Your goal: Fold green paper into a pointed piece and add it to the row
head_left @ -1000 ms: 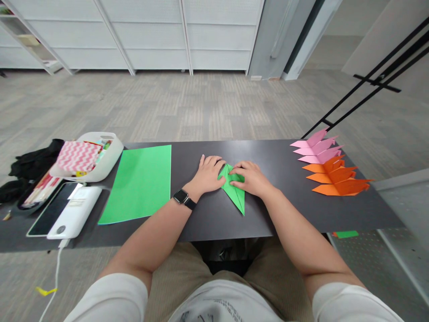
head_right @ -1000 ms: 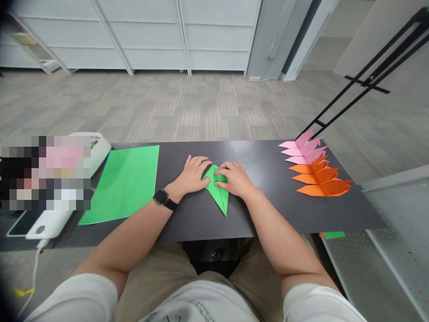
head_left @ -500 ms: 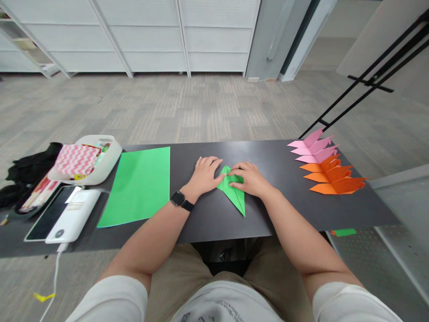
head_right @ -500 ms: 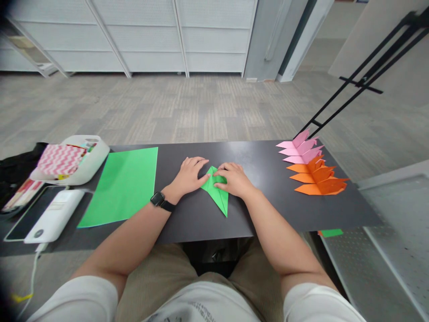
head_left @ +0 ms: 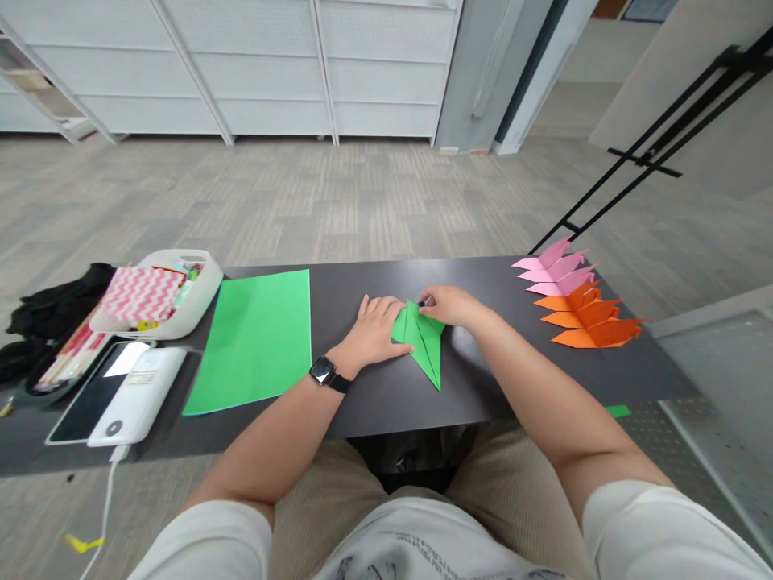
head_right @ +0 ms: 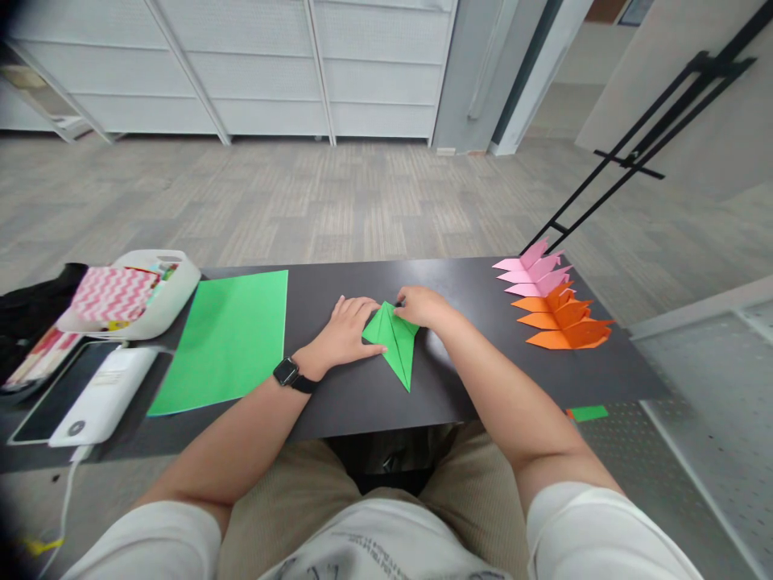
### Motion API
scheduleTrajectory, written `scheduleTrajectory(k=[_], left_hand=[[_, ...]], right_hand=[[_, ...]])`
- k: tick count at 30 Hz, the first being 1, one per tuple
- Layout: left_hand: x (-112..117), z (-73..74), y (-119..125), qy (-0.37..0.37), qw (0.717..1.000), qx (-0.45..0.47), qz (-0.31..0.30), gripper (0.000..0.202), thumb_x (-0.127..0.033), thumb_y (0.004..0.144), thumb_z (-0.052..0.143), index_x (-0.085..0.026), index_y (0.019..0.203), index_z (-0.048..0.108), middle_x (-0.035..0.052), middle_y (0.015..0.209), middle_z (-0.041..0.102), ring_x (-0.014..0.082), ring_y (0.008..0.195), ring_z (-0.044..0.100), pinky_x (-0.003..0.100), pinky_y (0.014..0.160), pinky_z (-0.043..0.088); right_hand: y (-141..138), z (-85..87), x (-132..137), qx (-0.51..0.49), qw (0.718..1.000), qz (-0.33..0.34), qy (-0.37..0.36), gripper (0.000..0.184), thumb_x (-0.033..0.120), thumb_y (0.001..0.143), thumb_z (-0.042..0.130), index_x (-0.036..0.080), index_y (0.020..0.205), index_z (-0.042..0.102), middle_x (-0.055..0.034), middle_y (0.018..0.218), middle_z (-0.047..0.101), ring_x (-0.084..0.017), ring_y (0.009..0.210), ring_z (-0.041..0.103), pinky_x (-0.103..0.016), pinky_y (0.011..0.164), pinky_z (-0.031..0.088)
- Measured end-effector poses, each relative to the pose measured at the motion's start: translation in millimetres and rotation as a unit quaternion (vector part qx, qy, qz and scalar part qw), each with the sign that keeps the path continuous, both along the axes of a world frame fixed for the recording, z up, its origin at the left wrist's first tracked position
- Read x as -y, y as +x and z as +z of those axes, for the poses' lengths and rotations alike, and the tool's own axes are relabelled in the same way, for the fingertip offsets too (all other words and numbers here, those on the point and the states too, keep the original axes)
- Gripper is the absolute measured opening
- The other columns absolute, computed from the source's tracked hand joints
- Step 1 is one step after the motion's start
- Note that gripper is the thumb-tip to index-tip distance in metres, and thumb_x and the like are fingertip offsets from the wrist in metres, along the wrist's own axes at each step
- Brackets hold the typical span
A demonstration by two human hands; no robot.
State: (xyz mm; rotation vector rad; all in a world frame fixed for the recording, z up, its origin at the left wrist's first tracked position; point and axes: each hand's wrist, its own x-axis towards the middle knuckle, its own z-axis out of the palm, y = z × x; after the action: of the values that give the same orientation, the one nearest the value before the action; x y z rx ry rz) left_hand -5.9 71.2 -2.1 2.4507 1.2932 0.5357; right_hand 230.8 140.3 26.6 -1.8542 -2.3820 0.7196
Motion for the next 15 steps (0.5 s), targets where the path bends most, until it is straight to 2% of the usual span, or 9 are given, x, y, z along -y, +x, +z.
scheduleTrajectory(k=[5,8,10,13,15], left_hand=[[-0.9,-3.7,-2.1,0.006,1.000,0.011,0.005,0.087,-0.052,0.082,0.090,-0.027,0.153,0.049,0.0150,0.159,0.054,0.0379,0.153,0.047,0.075,0.134,0.015],[-1.1,-4.6,-1.7,0.007,1.000,0.019,0.002,0.090,-0.052,0.082,0.090,-0.026,0.156,0.047,0.0152,0.161,0.053,0.0377,0.154,0.045,0.074,0.134,0.014],[-2.4,-4.6,-2.2,0.011,0.999,0.036,0.003,0.091,-0.056,0.084,0.088,-0.025,0.158,0.045,0.0159,0.162,0.052,0.0382,0.155,0.045,0.074,0.134,0.014],[-8.0,-5.0,-6.6,0.033,0.992,0.116,0.035,0.073,-0.060,0.103,0.063,-0.024,0.162,0.040,0.0171,0.164,0.050,0.0334,0.156,0.045,0.066,0.135,0.023],[-13.7,-6.0,-11.9,0.058,0.977,0.190,0.073,0.057,-0.055,0.114,0.038,-0.024,0.162,0.041,0.0170,0.161,0.052,0.0273,0.155,0.047,0.055,0.132,0.034]], right_hand=[[9.7,9.3,-14.7,-0.035,0.993,-0.023,-0.110,0.020,0.034,0.084,0.084,0.023,0.100,0.082,-0.0037,0.083,0.079,-0.021,0.072,0.071,-0.032,0.070,0.055],[13.1,13.3,-7.9,-0.074,0.983,-0.026,-0.167,0.015,0.035,0.083,0.083,0.022,0.088,0.079,-0.0013,0.074,0.075,-0.016,0.064,0.065,-0.028,0.060,0.050],[15.0,17.4,-2.0,-0.096,0.977,-0.028,-0.190,0.017,0.036,0.083,0.084,0.021,0.084,0.077,-0.0011,0.073,0.074,-0.015,0.063,0.064,-0.026,0.058,0.049],[23.3,32.9,0.2,-0.156,0.967,-0.046,-0.197,0.022,0.040,0.082,0.085,0.021,0.087,0.074,-0.0023,0.081,0.076,-0.016,0.069,0.067,-0.028,0.064,0.054],[33.6,53.4,-2.1,-0.247,0.956,-0.065,-0.145,0.025,0.042,0.083,0.083,0.021,0.088,0.072,-0.0029,0.083,0.075,-0.016,0.072,0.066,-0.029,0.067,0.054]])
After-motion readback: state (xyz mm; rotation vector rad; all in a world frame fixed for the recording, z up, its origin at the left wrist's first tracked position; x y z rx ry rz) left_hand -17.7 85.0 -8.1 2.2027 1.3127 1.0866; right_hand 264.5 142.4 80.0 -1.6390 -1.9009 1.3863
